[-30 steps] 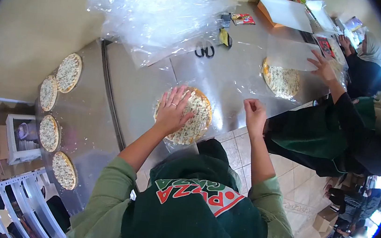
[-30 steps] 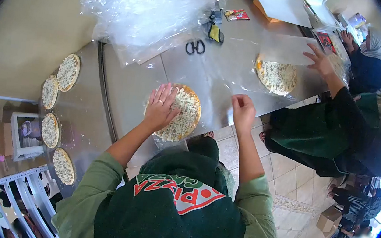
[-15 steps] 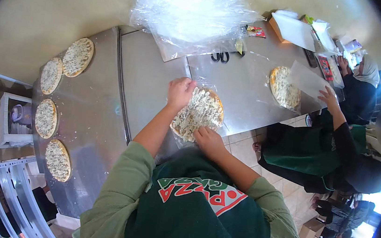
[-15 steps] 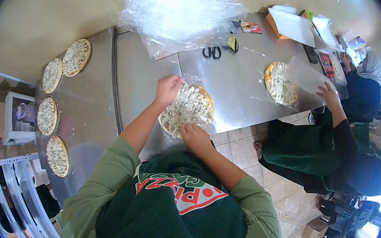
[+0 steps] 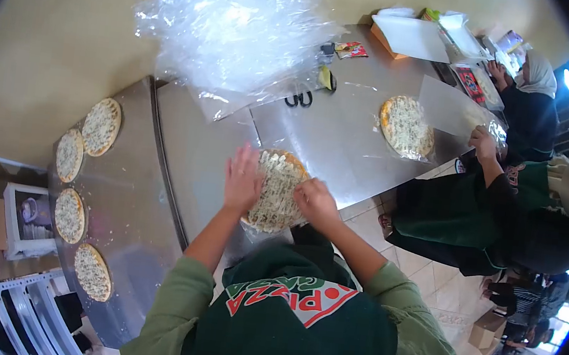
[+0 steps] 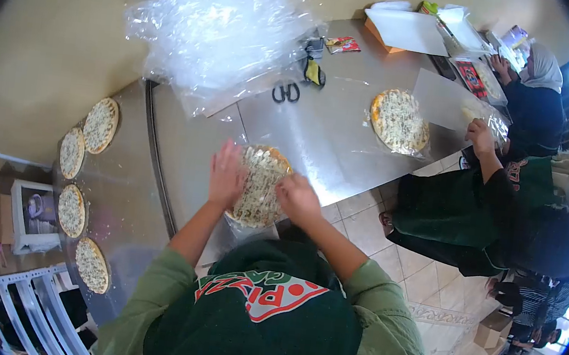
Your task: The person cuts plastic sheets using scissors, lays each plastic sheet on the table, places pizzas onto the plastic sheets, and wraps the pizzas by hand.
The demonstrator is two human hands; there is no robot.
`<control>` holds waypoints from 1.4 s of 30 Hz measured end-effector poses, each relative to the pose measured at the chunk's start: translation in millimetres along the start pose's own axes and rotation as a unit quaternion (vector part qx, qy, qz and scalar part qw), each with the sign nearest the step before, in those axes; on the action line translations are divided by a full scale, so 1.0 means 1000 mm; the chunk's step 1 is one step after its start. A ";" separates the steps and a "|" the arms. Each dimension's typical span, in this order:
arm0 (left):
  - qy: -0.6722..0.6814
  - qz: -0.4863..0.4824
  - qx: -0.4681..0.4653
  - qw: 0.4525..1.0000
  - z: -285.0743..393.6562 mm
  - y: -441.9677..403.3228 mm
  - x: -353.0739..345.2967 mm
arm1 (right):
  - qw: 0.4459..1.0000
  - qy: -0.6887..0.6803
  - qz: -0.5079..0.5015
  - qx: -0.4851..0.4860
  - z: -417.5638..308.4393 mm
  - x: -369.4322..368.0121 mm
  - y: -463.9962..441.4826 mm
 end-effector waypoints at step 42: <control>0.168 0.208 -0.286 0.920 0.174 -0.222 0.096 | 0.862 -0.270 0.200 -0.380 0.356 0.266 -0.036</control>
Point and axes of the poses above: each hand's wrist, its own y-axis away from the middle knuckle, its own x-axis out of the back of the hand, z = x × y, the point moved 3 cm from there along -y, towards the middle knuckle, and after that the axes turned 1 degree about -y, right-handed, at the moved point
